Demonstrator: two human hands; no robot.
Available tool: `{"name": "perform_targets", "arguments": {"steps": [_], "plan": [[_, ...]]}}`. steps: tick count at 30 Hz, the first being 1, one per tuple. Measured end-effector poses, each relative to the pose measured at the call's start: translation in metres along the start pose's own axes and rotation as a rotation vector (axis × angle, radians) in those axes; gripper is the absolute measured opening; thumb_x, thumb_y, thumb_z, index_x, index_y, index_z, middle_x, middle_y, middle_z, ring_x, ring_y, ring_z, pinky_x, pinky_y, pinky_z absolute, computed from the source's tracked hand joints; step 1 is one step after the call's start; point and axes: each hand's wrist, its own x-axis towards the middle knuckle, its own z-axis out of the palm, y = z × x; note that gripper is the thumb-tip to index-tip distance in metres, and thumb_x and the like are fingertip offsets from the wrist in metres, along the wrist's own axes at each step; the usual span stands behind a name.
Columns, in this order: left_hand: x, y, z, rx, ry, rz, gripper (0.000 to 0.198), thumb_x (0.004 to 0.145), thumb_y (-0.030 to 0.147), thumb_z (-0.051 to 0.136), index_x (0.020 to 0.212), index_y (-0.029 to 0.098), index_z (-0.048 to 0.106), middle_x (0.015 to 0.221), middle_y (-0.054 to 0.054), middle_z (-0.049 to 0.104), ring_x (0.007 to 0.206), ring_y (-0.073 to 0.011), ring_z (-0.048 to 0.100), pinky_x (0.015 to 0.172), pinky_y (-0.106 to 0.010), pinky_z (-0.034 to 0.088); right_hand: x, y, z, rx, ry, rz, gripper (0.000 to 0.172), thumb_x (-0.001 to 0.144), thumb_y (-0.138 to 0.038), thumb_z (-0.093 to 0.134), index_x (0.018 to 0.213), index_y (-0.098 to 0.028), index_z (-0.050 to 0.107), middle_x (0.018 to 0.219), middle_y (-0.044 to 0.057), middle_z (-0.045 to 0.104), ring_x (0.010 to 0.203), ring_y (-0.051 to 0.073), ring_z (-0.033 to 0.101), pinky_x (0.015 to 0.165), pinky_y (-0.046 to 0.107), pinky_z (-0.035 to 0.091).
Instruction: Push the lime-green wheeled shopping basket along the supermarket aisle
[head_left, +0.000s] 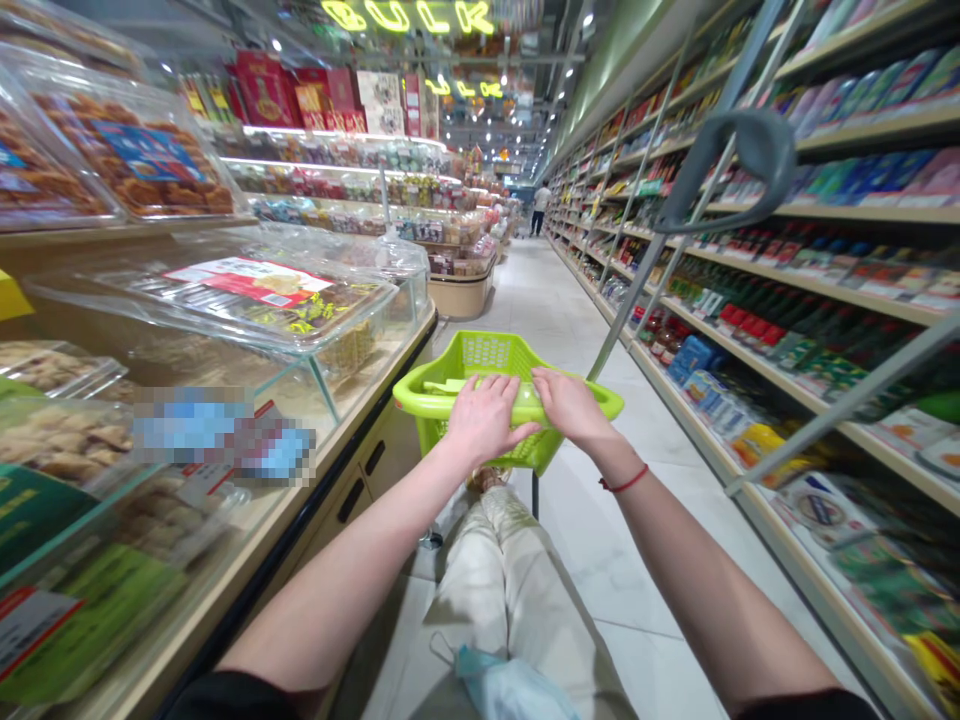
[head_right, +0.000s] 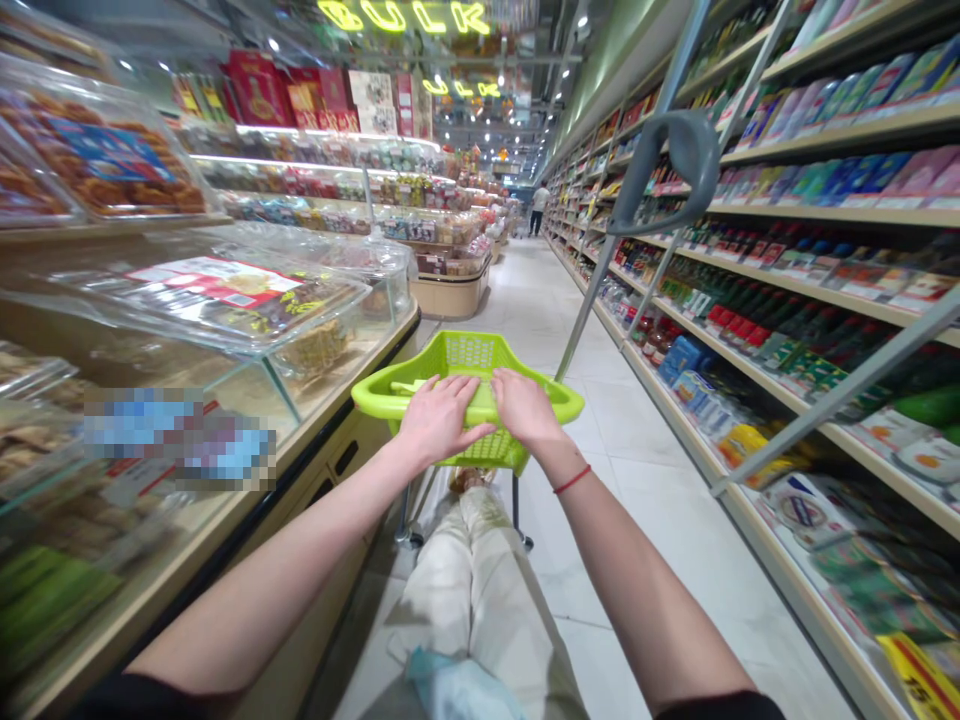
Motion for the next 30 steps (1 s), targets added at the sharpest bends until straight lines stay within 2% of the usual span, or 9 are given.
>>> {"name": "perform_targets", "arguments": {"steps": [4, 6, 9, 13, 15, 17, 22, 26, 30], "plan": [[-0.002, -0.004, -0.003, -0.008, -0.021, 0.047, 0.066, 0.090, 0.059, 0.051, 0.137, 0.012, 0.048, 0.138, -0.015, 0.058, 0.129, -0.0287, 0.052, 0.112, -0.046, 0.033, 0.024, -0.006, -0.008, -0.037, -0.120, 0.078, 0.039, 0.097, -0.023, 0.040, 0.123, -0.012, 0.066, 0.125, 0.015, 0.069, 0.116, 0.026, 0.066, 0.102, 0.036, 0.048], [-0.007, -0.010, -0.006, 0.002, -0.026, 0.060, 0.070, 0.090, 0.062, 0.051, 0.139, 0.011, 0.046, 0.141, -0.016, 0.056, 0.132, -0.0283, 0.050, 0.113, -0.043, 0.033, 0.023, -0.009, -0.010, -0.064, -0.102, 0.126, 0.039, 0.098, -0.025, 0.041, 0.126, -0.010, 0.064, 0.124, 0.018, 0.069, 0.114, 0.027, 0.066, 0.100, 0.035, 0.048], [-0.018, -0.021, -0.010, 0.058, -0.009, -0.036, 0.078, 0.089, 0.066, 0.050, 0.142, 0.008, 0.043, 0.141, -0.019, 0.056, 0.132, -0.0302, 0.050, 0.114, -0.045, 0.032, 0.008, -0.009, -0.012, -0.083, -0.084, 0.171, 0.039, 0.101, -0.032, 0.037, 0.117, -0.015, 0.069, 0.114, 0.015, 0.073, 0.106, 0.026, 0.070, 0.096, 0.036, 0.051], [-0.031, -0.032, -0.011, 0.124, -0.001, -0.149, 0.079, 0.087, 0.071, 0.047, 0.132, 0.006, 0.050, 0.117, -0.019, 0.069, 0.111, -0.0305, 0.064, 0.114, -0.049, 0.029, -0.025, -0.005, -0.003, -0.039, 0.095, 0.028, 0.037, 0.099, -0.030, 0.041, 0.124, -0.019, 0.066, 0.127, 0.011, 0.068, 0.117, 0.025, 0.065, 0.102, 0.038, 0.050], [-0.033, -0.033, -0.010, 0.131, -0.006, -0.150, 0.072, 0.087, 0.071, 0.047, 0.122, 0.009, 0.057, 0.104, -0.016, 0.072, 0.102, -0.0290, 0.066, 0.112, -0.048, 0.032, -0.038, -0.006, 0.005, -0.009, 0.194, -0.088, 0.038, 0.099, -0.028, 0.042, 0.128, -0.017, 0.064, 0.134, 0.011, 0.064, 0.125, 0.024, 0.059, 0.109, 0.039, 0.046], [-0.032, -0.033, -0.009, 0.124, 0.000, -0.136, 0.065, 0.088, 0.070, 0.047, 0.115, 0.012, 0.059, 0.097, -0.014, 0.072, 0.098, -0.0278, 0.067, 0.110, -0.046, 0.035, -0.042, -0.011, 0.009, -0.007, 0.211, -0.161, 0.040, 0.099, -0.026, 0.042, 0.130, -0.015, 0.063, 0.137, 0.013, 0.061, 0.131, 0.024, 0.054, 0.114, 0.041, 0.042], [-0.031, -0.036, -0.010, 0.112, -0.012, -0.091, 0.054, 0.090, 0.063, 0.050, 0.110, 0.014, 0.059, 0.096, -0.012, 0.072, 0.097, -0.0268, 0.066, 0.108, -0.044, 0.037, -0.009, -0.033, -0.003, -0.061, -0.092, -0.141, 0.041, 0.099, -0.026, 0.040, 0.130, -0.011, 0.063, 0.135, 0.014, 0.063, 0.129, 0.025, 0.055, 0.112, 0.038, 0.041], [-0.034, -0.048, -0.015, 0.103, -0.042, -0.048, 0.049, 0.092, 0.059, 0.050, 0.109, 0.015, 0.061, 0.099, -0.011, 0.071, 0.101, -0.0269, 0.065, 0.109, -0.043, 0.035, 0.025, -0.046, -0.016, -0.114, -0.308, 0.020, 0.043, 0.100, -0.030, 0.033, 0.109, -0.017, 0.073, 0.114, 0.014, 0.073, 0.109, 0.027, 0.067, 0.095, 0.036, 0.049], [-0.037, -0.055, -0.017, 0.122, -0.061, -0.055, 0.043, 0.092, 0.056, 0.052, 0.109, 0.018, 0.063, 0.097, -0.009, 0.071, 0.097, -0.0275, 0.064, 0.105, -0.046, 0.037, 0.033, -0.049, -0.017, -0.189, -0.329, 0.183, 0.043, 0.100, -0.029, 0.032, 0.101, -0.016, 0.073, 0.107, 0.016, 0.074, 0.104, 0.028, 0.069, 0.087, 0.035, 0.049]]}}
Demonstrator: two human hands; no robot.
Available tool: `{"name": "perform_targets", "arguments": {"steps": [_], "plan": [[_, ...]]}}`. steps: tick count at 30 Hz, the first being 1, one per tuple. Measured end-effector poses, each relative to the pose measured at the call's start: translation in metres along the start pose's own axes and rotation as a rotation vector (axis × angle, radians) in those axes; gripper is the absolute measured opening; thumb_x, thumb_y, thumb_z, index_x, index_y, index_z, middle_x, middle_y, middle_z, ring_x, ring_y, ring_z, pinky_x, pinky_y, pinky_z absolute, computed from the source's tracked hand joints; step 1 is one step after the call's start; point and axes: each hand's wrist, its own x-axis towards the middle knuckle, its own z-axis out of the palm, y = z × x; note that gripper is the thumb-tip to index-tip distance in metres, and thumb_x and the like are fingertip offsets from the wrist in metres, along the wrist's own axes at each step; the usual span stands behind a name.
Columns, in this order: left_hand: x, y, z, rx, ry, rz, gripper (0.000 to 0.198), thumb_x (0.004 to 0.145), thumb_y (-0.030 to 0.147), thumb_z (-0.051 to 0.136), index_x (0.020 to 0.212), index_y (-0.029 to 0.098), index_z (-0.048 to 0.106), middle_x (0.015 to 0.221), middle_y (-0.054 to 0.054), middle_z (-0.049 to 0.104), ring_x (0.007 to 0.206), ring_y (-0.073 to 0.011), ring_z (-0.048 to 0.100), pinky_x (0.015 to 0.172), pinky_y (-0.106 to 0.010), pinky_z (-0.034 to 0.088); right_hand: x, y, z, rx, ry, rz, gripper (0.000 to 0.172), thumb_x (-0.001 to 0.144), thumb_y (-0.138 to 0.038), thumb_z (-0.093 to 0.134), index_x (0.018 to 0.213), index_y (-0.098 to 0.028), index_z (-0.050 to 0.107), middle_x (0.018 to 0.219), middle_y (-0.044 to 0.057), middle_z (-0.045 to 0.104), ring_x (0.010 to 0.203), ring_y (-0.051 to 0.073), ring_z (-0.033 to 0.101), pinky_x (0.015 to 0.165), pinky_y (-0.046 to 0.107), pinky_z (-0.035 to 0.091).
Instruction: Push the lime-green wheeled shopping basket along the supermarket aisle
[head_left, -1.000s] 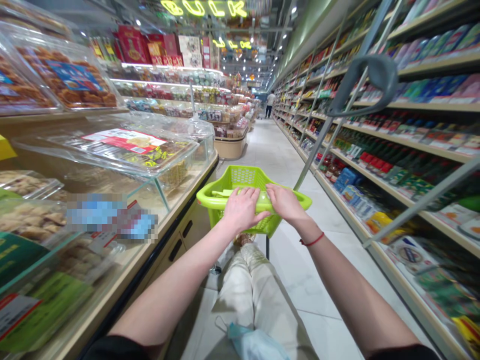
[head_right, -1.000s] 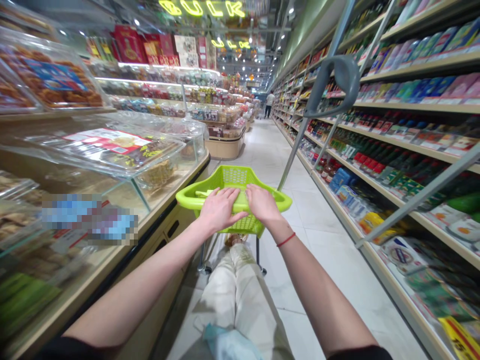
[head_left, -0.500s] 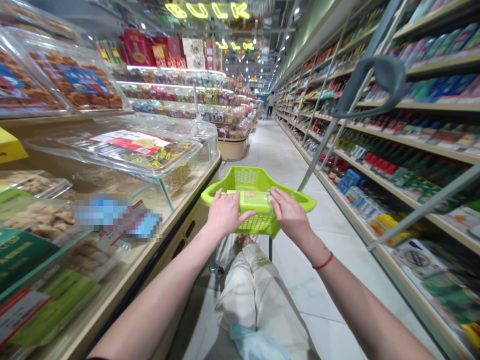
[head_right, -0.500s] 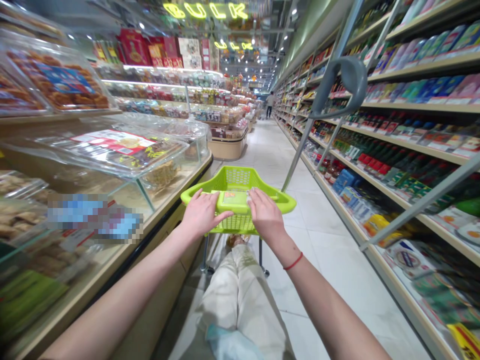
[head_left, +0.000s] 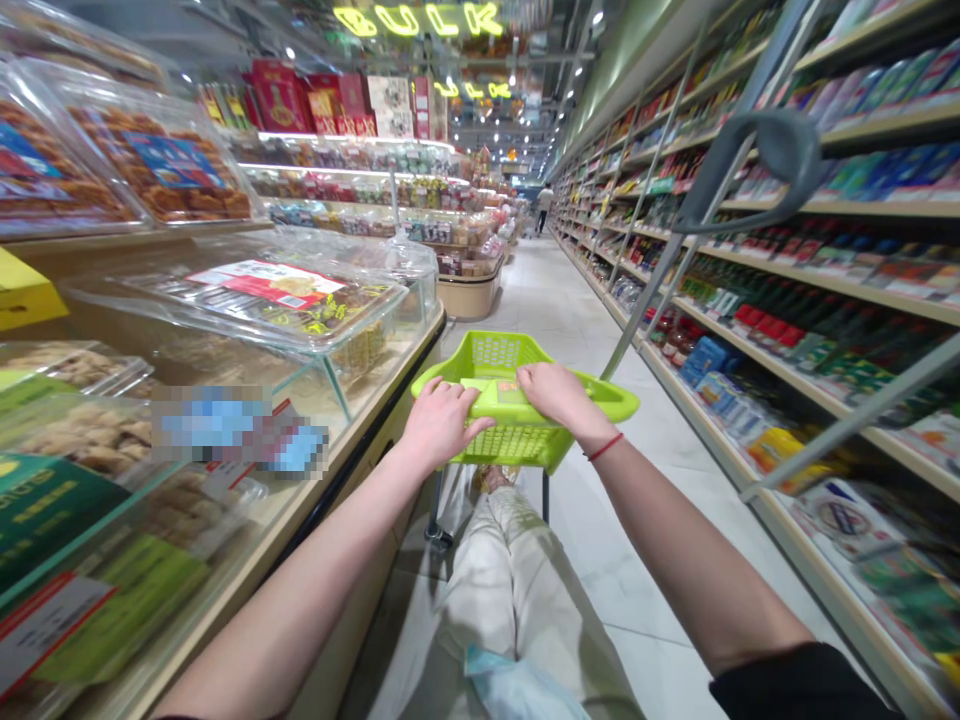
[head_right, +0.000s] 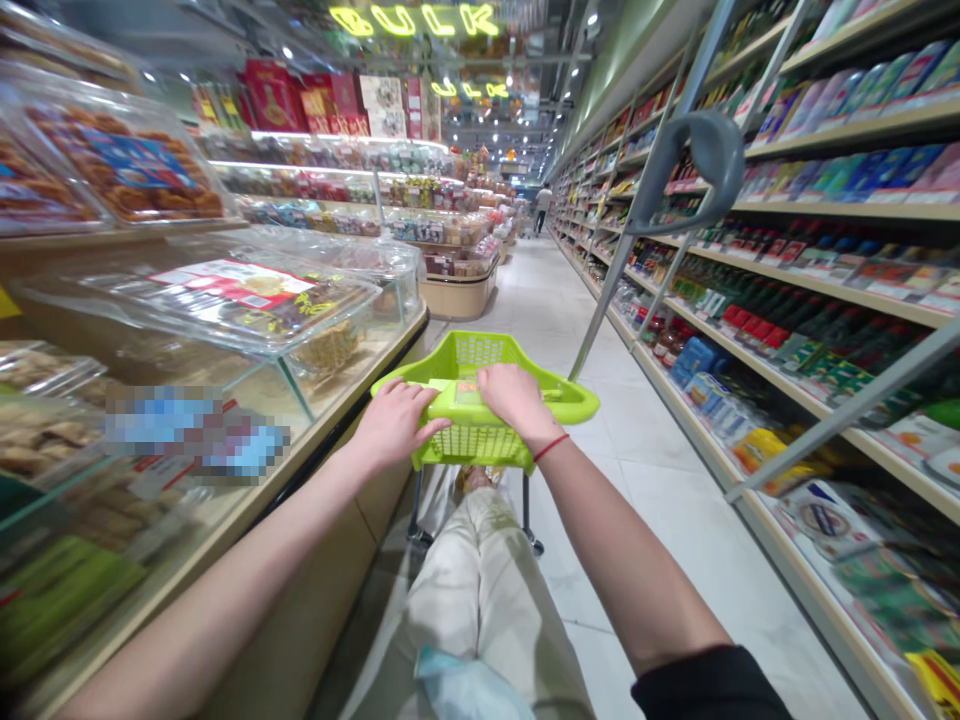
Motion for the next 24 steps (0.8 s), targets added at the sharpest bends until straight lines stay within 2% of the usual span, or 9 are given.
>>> {"name": "perform_targets", "arguments": {"steps": [3, 8, 11, 14, 19, 21, 24], "plan": [[0.000, 0.001, 0.002, -0.018, 0.012, -0.010, 0.040, 0.093, 0.053, 0.053, 0.110, 0.018, 0.062, 0.098, -0.009, 0.070, 0.097, -0.0274, 0.063, 0.102, -0.045, 0.038, -0.012, -0.006, 0.008, -0.002, 0.096, -0.012, 0.042, 0.101, -0.026, 0.031, 0.108, -0.014, 0.070, 0.108, 0.016, 0.073, 0.104, 0.026, 0.068, 0.090, 0.034, 0.049], [0.000, 0.008, 0.007, -0.046, 0.043, -0.022, 0.035, 0.091, 0.045, 0.058, 0.110, 0.016, 0.060, 0.102, -0.010, 0.070, 0.099, -0.0276, 0.063, 0.102, -0.045, 0.036, -0.041, -0.026, 0.038, 0.078, 0.362, -0.247, 0.043, 0.098, -0.020, 0.038, 0.135, -0.007, 0.055, 0.133, 0.018, 0.062, 0.129, 0.027, 0.054, 0.111, 0.039, 0.040], [0.000, 0.010, 0.006, -0.034, 0.055, -0.027, 0.025, 0.089, 0.036, 0.059, 0.103, 0.015, 0.061, 0.098, -0.010, 0.070, 0.097, -0.0271, 0.063, 0.103, -0.045, 0.035, -0.047, -0.035, 0.050, 0.122, 0.416, -0.376, 0.039, 0.096, -0.020, 0.041, 0.128, -0.007, 0.060, 0.135, 0.018, 0.061, 0.132, 0.026, 0.052, 0.115, 0.041, 0.037], [0.000, 0.012, 0.005, -0.043, 0.061, -0.024, 0.025, 0.090, 0.036, 0.059, 0.102, 0.015, 0.061, 0.096, -0.009, 0.070, 0.096, -0.0268, 0.063, 0.104, -0.045, 0.034, -0.036, -0.037, 0.042, 0.111, 0.312, -0.342, 0.035, 0.097, -0.019, 0.039, 0.115, -0.010, 0.068, 0.132, 0.017, 0.064, 0.129, 0.024, 0.055, 0.111, 0.038, 0.040], [-0.001, 0.012, 0.009, -0.082, 0.083, -0.023, 0.036, 0.090, 0.048, 0.060, 0.108, 0.017, 0.060, 0.100, -0.009, 0.071, 0.099, -0.0270, 0.063, 0.104, -0.046, 0.033, 0.002, -0.031, 0.010, 0.060, 0.035, -0.136, 0.037, 0.098, -0.023, 0.037, 0.100, -0.014, 0.073, 0.104, 0.016, 0.075, 0.104, 0.024, 0.069, 0.091, 0.032, 0.048], [-0.001, 0.011, 0.012, -0.085, 0.100, -0.019, 0.040, 0.089, 0.051, 0.061, 0.109, 0.017, 0.060, 0.101, -0.009, 0.071, 0.099, -0.0271, 0.063, 0.104, -0.046, 0.033, 0.015, -0.030, 0.004, 0.029, -0.028, -0.060, 0.038, 0.097, -0.024, 0.037, 0.102, -0.012, 0.073, 0.106, 0.019, 0.074, 0.105, 0.026, 0.068, 0.089, 0.032, 0.047], [-0.001, 0.011, 0.014, -0.082, 0.117, -0.017, 0.040, 0.089, 0.051, 0.061, 0.108, 0.017, 0.060, 0.101, -0.009, 0.071, 0.099, -0.0269, 0.063, 0.103, -0.045, 0.034, 0.019, -0.033, 0.003, 0.005, -0.046, -0.007, 0.041, 0.098, -0.027, 0.036, 0.105, -0.010, 0.073, 0.110, 0.021, 0.072, 0.107, 0.027, 0.068, 0.089, 0.033, 0.048]]}}
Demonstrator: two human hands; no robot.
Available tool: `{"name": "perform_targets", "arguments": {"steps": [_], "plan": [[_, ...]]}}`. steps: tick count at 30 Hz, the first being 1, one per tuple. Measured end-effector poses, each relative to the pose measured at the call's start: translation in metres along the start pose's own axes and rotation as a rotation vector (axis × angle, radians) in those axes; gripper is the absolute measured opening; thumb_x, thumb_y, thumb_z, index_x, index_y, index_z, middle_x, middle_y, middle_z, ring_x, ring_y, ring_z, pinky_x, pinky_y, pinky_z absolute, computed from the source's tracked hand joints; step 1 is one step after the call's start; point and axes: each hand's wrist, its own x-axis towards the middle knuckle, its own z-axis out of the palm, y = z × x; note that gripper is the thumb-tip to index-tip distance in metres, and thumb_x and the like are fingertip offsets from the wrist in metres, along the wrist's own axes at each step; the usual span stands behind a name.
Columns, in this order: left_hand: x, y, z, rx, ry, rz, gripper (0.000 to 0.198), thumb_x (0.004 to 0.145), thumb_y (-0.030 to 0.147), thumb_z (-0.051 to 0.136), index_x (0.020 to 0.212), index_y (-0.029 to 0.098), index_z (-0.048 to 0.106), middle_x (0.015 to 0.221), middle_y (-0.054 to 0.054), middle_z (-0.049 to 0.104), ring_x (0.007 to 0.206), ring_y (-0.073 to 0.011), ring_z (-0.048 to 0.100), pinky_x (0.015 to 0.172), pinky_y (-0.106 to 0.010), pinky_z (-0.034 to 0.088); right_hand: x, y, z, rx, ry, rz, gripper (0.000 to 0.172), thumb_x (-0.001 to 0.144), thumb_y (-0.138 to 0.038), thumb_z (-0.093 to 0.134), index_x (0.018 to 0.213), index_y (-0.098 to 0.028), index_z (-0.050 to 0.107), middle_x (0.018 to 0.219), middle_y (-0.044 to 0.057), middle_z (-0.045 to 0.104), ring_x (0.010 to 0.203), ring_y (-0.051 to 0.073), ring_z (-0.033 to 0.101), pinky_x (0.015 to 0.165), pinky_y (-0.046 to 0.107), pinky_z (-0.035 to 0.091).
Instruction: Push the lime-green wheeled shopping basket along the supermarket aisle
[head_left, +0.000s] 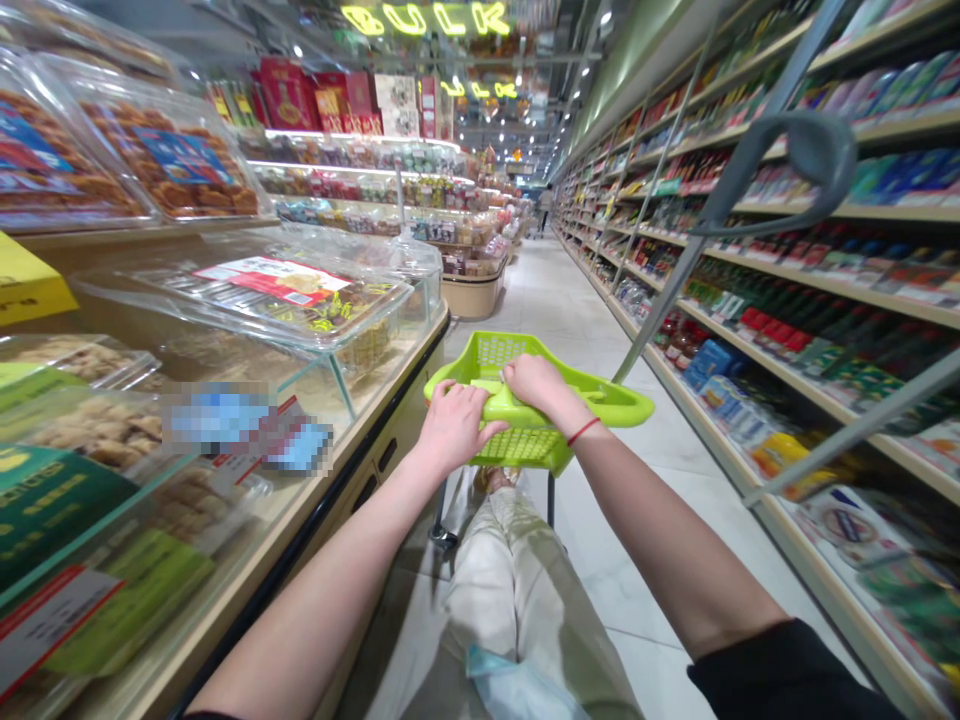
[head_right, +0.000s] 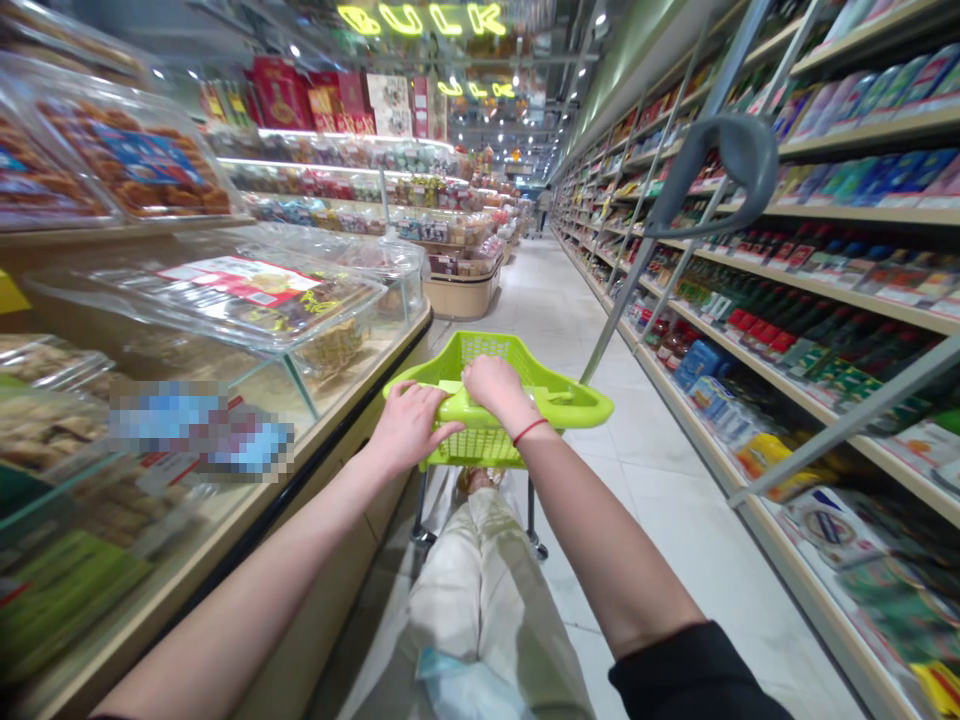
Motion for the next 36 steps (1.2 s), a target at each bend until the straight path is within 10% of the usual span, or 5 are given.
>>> {"name": "perform_targets", "arguments": {"steps": [17, 30, 36], "plan": [[-0.002, 0.002, -0.005, -0.006, -0.009, -0.008, 0.024, 0.090, 0.040, 0.058, 0.099, 0.018, 0.061, 0.095, -0.009, 0.070, 0.094, -0.0279, 0.062, 0.095, -0.045, 0.039, -0.076, 0.023, 0.065, 0.102, 0.610, -0.515, 0.034, 0.098, -0.022, 0.049, 0.127, -0.017, 0.066, 0.137, 0.012, 0.061, 0.136, 0.026, 0.049, 0.116, 0.045, 0.040], [-0.003, -0.007, -0.004, -0.058, -0.016, -0.013, 0.040, 0.089, 0.052, 0.059, 0.111, 0.019, 0.062, 0.104, -0.009, 0.072, 0.100, -0.0266, 0.063, 0.106, -0.046, 0.032, -0.094, 0.132, 0.067, 0.171, 0.663, -0.639, 0.054, 0.096, -0.002, 0.033, 0.142, -0.022, 0.052, 0.143, 0.011, 0.055, 0.140, 0.022, 0.043, 0.117, 0.047, 0.040], [-0.003, -0.010, -0.003, -0.052, -0.003, -0.008, 0.038, 0.089, 0.051, 0.059, 0.110, 0.019, 0.061, 0.103, -0.008, 0.072, 0.099, -0.0268, 0.063, 0.105, -0.046, 0.033, -0.081, 0.105, 0.064, 0.186, 0.650, -0.664, 0.048, 0.098, -0.005, 0.036, 0.138, -0.021, 0.057, 0.139, 0.010, 0.059, 0.137, 0.021, 0.047, 0.116, 0.047, 0.042]]}}
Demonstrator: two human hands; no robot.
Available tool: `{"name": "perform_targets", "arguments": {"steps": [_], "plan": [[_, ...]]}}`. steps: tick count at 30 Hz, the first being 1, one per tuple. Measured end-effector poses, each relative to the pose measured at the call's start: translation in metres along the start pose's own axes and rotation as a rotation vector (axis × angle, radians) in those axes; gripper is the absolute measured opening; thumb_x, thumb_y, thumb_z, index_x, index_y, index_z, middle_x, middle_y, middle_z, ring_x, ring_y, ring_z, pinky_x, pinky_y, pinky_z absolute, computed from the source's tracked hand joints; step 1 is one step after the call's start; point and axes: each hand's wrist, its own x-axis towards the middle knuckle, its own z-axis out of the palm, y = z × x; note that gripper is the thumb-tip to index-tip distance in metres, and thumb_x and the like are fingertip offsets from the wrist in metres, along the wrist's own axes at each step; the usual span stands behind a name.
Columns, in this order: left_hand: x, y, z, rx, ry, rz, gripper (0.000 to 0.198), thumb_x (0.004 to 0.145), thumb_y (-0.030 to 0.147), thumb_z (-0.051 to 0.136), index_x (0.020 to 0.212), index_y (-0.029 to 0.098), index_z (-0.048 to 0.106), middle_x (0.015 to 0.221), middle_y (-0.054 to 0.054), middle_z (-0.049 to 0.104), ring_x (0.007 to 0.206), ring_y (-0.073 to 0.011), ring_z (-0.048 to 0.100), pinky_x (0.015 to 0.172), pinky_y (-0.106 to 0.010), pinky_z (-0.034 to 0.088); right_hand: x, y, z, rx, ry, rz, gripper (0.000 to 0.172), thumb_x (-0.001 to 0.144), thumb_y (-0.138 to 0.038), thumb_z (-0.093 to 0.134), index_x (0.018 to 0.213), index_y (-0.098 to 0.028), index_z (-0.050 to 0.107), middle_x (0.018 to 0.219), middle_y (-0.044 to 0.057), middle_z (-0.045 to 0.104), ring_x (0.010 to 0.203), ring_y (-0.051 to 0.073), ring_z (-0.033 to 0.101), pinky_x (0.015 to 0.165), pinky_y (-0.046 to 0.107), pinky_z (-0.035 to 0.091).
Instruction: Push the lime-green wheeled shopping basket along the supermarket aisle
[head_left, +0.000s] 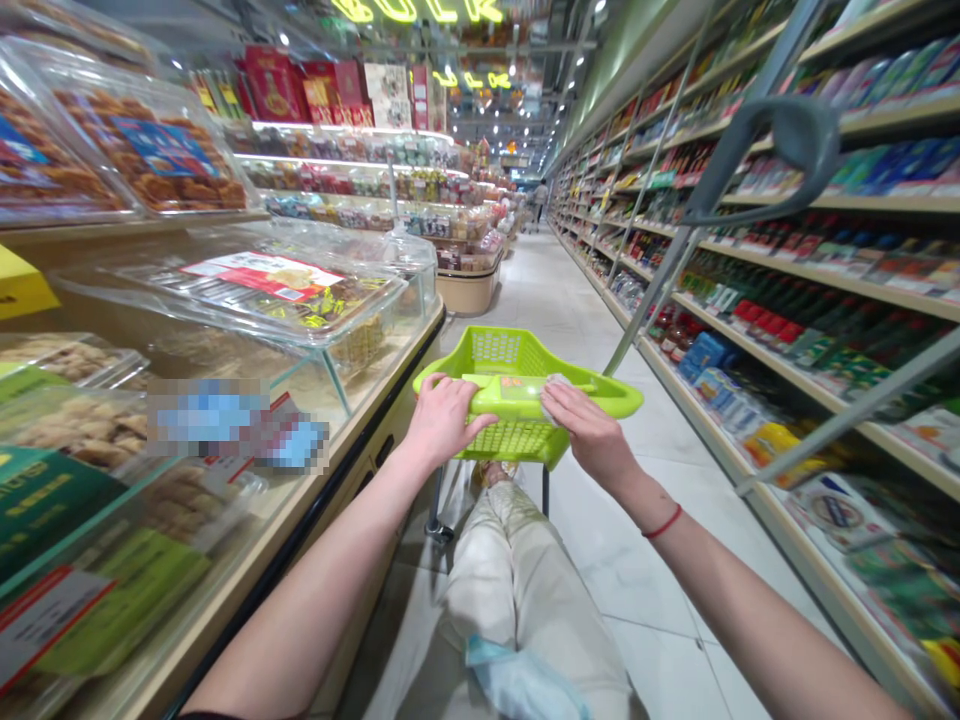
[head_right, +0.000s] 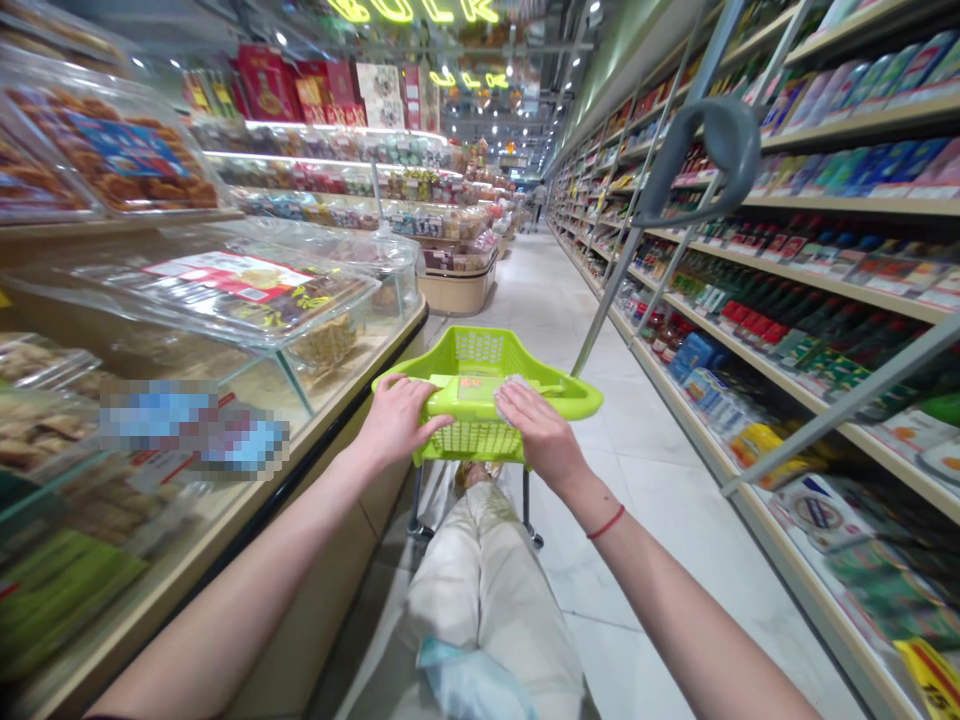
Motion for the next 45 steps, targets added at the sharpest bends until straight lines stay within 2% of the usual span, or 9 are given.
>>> {"name": "perform_targets", "arguments": {"steps": [5, 8, 11, 16, 23, 28, 37, 41, 45], "plan": [[0.000, 0.000, -0.002, 0.042, -0.010, 0.003, 0.025, 0.088, 0.040, 0.058, 0.102, 0.019, 0.061, 0.098, -0.009, 0.071, 0.096, -0.0264, 0.062, 0.103, -0.046, 0.035, 0.039, -0.037, 0.029, -0.007, -0.084, -0.136, 0.041, 0.099, -0.009, 0.041, 0.134, -0.017, 0.060, 0.138, 0.011, 0.060, 0.136, 0.022, 0.048, 0.117, 0.045, 0.041], [-0.001, 0.000, -0.003, 0.044, -0.011, 0.006, 0.019, 0.086, 0.034, 0.058, 0.099, 0.020, 0.061, 0.096, -0.008, 0.070, 0.095, -0.0257, 0.062, 0.105, -0.046, 0.034, 0.046, -0.045, 0.036, -0.024, -0.102, -0.202, 0.043, 0.098, -0.009, 0.042, 0.136, -0.018, 0.058, 0.141, 0.010, 0.058, 0.140, 0.022, 0.043, 0.118, 0.046, 0.038], [-0.001, 0.000, -0.003, 0.019, -0.006, 0.006, 0.021, 0.088, 0.035, 0.057, 0.102, 0.021, 0.061, 0.098, -0.007, 0.071, 0.095, -0.0255, 0.063, 0.108, -0.047, 0.032, 0.037, -0.038, 0.030, -0.058, -0.158, -0.245, 0.047, 0.098, -0.008, 0.043, 0.143, -0.021, 0.051, 0.146, 0.008, 0.053, 0.144, 0.022, 0.036, 0.120, 0.047, 0.035], [-0.001, -0.001, -0.002, -0.011, 0.003, 0.006, 0.027, 0.089, 0.042, 0.058, 0.107, 0.021, 0.061, 0.101, -0.007, 0.071, 0.099, -0.0257, 0.063, 0.112, -0.049, 0.028, 0.004, -0.003, 0.001, -0.101, -0.208, -0.260, 0.055, 0.097, -0.004, 0.035, 0.148, -0.022, 0.044, 0.149, 0.005, 0.050, 0.146, 0.020, 0.033, 0.120, 0.046, 0.035], [-0.001, -0.001, -0.002, -0.005, -0.003, 0.006, 0.029, 0.089, 0.044, 0.059, 0.106, 0.021, 0.061, 0.102, -0.007, 0.072, 0.101, -0.0265, 0.063, 0.113, -0.050, 0.027, -0.034, 0.034, -0.025, -0.067, -0.192, -0.110, 0.064, 0.091, 0.002, 0.027, 0.146, -0.025, 0.047, 0.146, 0.004, 0.053, 0.142, 0.019, 0.038, 0.120, 0.046, 0.036], [0.000, 0.000, -0.003, 0.012, -0.005, 0.002, 0.028, 0.088, 0.043, 0.059, 0.105, 0.021, 0.062, 0.101, -0.007, 0.072, 0.101, -0.0272, 0.063, 0.112, -0.050, 0.027, -0.017, 0.020, -0.019, -0.043, -0.177, -0.123, 0.060, 0.093, 0.000, 0.027, 0.145, -0.021, 0.049, 0.145, 0.007, 0.054, 0.141, 0.019, 0.040, 0.119, 0.046, 0.037], [0.000, 0.001, -0.005, 0.032, -0.007, 0.005, 0.025, 0.089, 0.042, 0.057, 0.100, 0.020, 0.062, 0.095, -0.007, 0.070, 0.094, -0.0265, 0.063, 0.111, -0.049, 0.029, 0.046, -0.030, 0.020, -0.052, -0.201, -0.234, 0.043, 0.100, -0.012, 0.038, 0.140, -0.014, 0.054, 0.145, 0.011, 0.054, 0.142, 0.021, 0.039, 0.118, 0.045, 0.039], [-0.001, 0.001, -0.005, 0.028, -0.008, 0.008, 0.025, 0.090, 0.042, 0.056, 0.101, 0.020, 0.062, 0.096, -0.007, 0.070, 0.095, -0.0259, 0.063, 0.111, -0.049, 0.029, 0.039, -0.026, 0.016, -0.067, -0.212, -0.252, 0.045, 0.100, -0.009, 0.037, 0.142, -0.016, 0.051, 0.147, 0.010, 0.051, 0.144, 0.022, 0.036, 0.118, 0.047, 0.037], [-0.001, -0.002, -0.004, 0.003, -0.007, 0.015, 0.028, 0.090, 0.043, 0.057, 0.105, 0.020, 0.061, 0.100, -0.007, 0.071, 0.099, -0.0259, 0.063, 0.112, -0.049, 0.028, 0.009, 0.001, -0.006, -0.077, -0.203, -0.218, 0.053, 0.097, -0.002, 0.030, 0.145, -0.018, 0.048, 0.148, 0.008, 0.050, 0.145, 0.021, 0.035, 0.119, 0.047, 0.036]]}}
